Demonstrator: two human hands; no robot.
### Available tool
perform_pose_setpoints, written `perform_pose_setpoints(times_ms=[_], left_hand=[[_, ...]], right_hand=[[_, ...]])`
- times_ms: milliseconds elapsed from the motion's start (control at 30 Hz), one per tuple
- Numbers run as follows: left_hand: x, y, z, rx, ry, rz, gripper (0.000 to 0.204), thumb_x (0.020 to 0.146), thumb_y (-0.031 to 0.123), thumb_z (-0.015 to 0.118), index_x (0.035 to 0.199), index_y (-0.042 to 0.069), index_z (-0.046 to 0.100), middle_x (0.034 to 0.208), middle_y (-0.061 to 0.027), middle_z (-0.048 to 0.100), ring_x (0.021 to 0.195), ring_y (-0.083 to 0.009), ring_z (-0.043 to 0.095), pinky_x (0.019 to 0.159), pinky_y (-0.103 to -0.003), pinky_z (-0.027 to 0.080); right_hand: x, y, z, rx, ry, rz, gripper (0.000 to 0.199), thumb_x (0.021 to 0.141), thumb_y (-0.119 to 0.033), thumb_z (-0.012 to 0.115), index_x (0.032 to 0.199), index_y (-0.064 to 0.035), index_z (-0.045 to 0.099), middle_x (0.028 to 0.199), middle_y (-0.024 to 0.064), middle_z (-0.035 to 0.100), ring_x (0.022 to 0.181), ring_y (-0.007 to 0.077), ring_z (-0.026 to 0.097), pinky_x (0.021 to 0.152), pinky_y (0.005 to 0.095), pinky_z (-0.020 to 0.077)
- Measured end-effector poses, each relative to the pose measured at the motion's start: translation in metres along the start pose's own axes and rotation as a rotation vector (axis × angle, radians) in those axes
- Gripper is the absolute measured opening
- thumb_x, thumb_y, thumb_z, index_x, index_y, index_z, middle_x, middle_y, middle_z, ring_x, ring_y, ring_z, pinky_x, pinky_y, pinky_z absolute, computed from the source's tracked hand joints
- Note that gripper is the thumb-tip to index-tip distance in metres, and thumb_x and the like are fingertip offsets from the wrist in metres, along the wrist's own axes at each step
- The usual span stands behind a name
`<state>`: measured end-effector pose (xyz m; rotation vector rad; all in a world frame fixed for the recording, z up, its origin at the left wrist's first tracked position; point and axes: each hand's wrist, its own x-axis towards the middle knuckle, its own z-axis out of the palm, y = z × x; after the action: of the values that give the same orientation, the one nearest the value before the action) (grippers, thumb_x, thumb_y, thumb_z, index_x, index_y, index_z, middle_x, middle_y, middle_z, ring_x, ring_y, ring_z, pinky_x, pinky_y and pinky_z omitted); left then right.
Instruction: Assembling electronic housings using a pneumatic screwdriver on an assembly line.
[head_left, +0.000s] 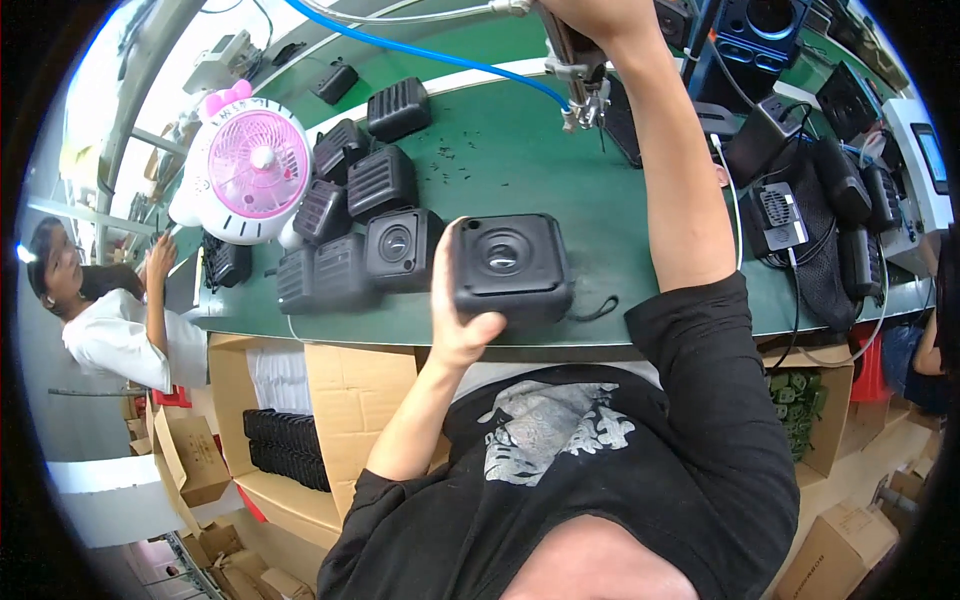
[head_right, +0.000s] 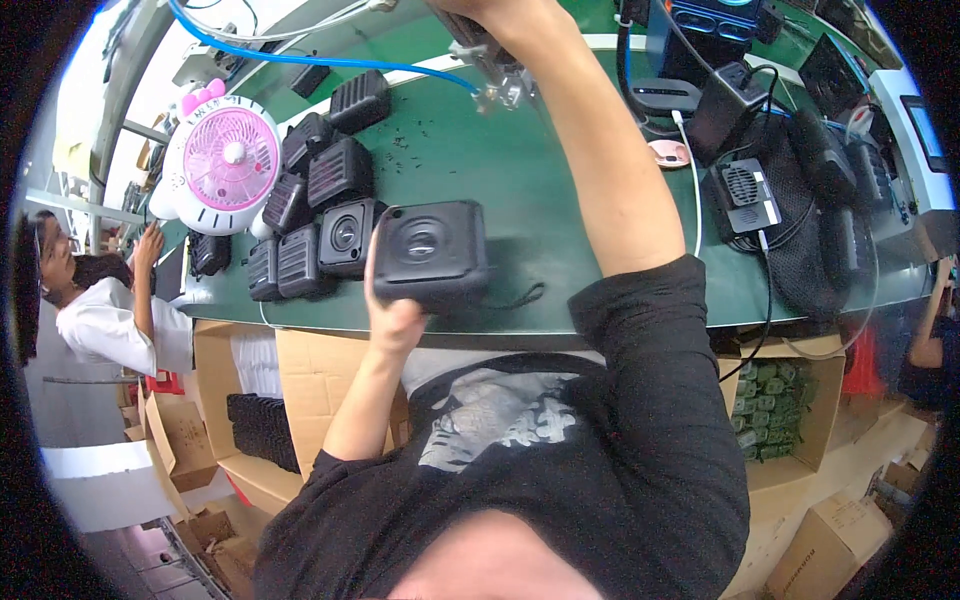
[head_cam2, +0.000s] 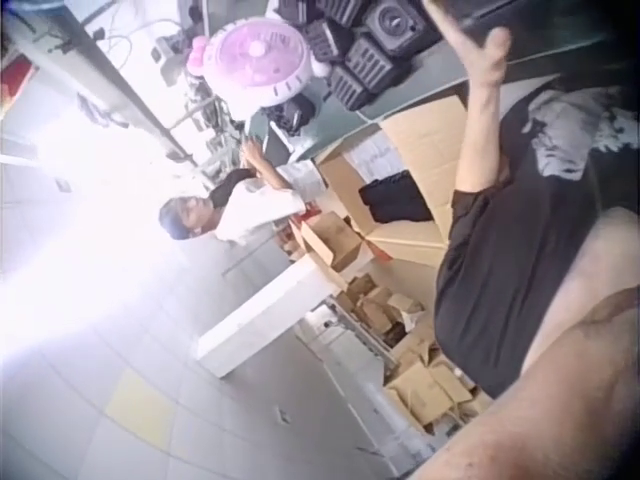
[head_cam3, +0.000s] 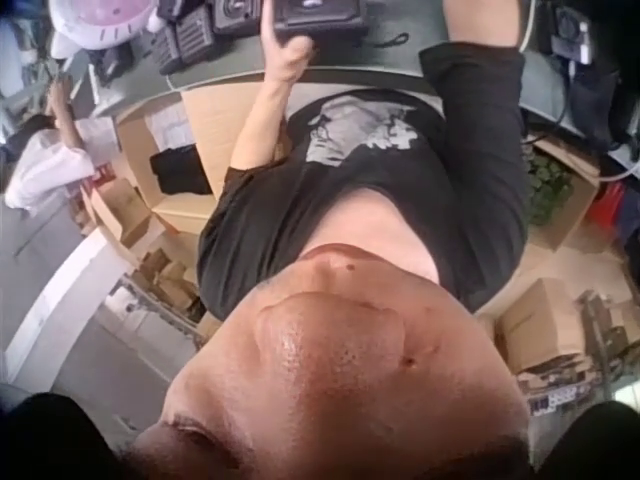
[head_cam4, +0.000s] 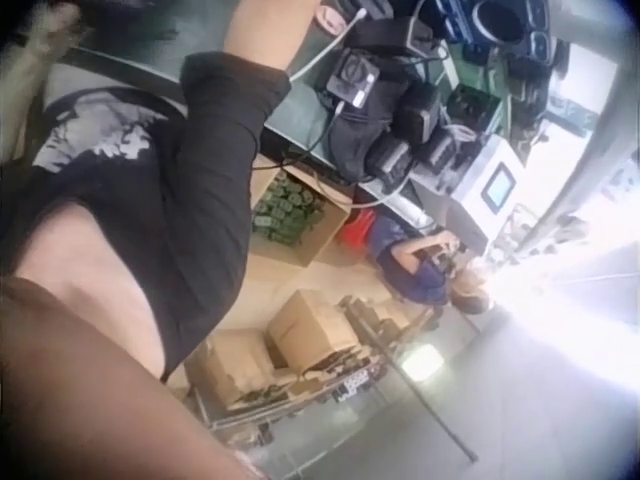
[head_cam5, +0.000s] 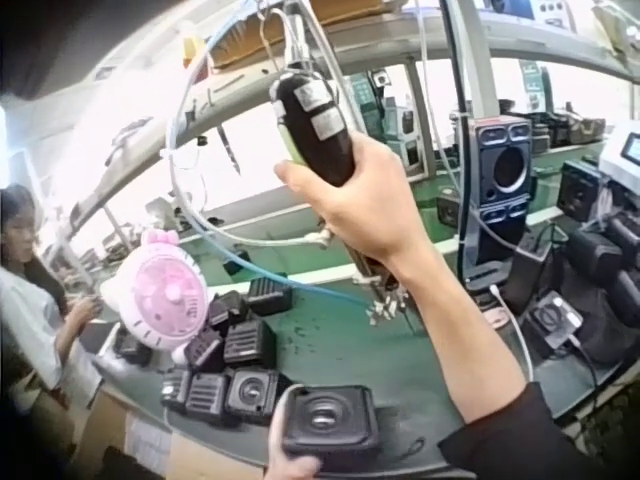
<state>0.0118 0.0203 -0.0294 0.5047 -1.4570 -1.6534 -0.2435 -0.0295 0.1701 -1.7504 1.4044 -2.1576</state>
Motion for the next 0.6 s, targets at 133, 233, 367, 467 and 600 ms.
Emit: perform_pose_setpoints(times_ms=[133,233,367,467,600], left_hand=[[0.018,-0.024,0.006,0.482,-0.190,0.134,0.116,0.055,0.026,0.092,0.145,-0.001,0.023,0.139,-0.0199,0.037,0.130,-0.0309,0.041,0.110,-0.041,0.034],[0.021,-0.024,0.007,0.568,-0.281,0.197,0.118,0.055,0.026,0.092,0.146,-0.001,0.022,0.140,-0.0199,0.036,0.130,-0.0315,0.041,0.110,-0.041,0.034],[0.012,-0.021,0.002,0.532,-0.257,0.020,0.121,0.061,0.029,0.089,0.148,0.000,0.011,0.140,-0.0211,0.035,0.131,-0.0339,0.040,0.112,-0.043,0.033],[0.003,-0.011,-0.014,0.766,-0.308,-0.025,0.124,0.064,0.033,0.089,0.148,-0.002,0.006,0.143,-0.0248,0.031,0.137,-0.0387,0.032,0.115,-0.047,0.027],[-0.004,0.008,-0.013,1.126,-0.360,-0.072,0.123,0.066,0.038,0.088,0.149,-0.005,0.008,0.148,-0.0290,0.024,0.142,-0.0437,0.022,0.119,-0.049,0.018]], right_hand=[[0.001,0.002,0.000,0.044,0.009,-0.001,0.038,0.082,-0.033,0.076,0.085,0.0030,0.066,0.065,0.0049,0.062,0.056,0.0124,0.060,0.050,0.0283,0.0474],[0.000,0.004,-0.003,0.114,-0.006,-0.054,0.037,0.082,-0.032,0.076,0.084,0.0032,0.066,0.064,0.0049,0.062,0.055,0.0124,0.060,0.050,0.0283,0.0471],[0.001,0.007,-0.004,0.079,0.018,-0.126,0.034,0.082,-0.031,0.074,0.081,0.0017,0.065,0.064,0.0063,0.063,0.054,0.0144,0.060,0.052,0.0297,0.0475],[0.002,0.005,-0.007,0.090,-0.007,-0.102,0.036,0.080,-0.033,0.074,0.079,0.0016,0.065,0.063,0.0088,0.063,0.056,0.0175,0.062,0.055,0.0324,0.0493],[0.000,0.008,-0.008,0.040,0.119,-0.211,0.038,0.079,-0.035,0.074,0.079,0.0018,0.066,0.065,0.0138,0.065,0.058,0.0247,0.065,0.059,0.0359,0.0524]])
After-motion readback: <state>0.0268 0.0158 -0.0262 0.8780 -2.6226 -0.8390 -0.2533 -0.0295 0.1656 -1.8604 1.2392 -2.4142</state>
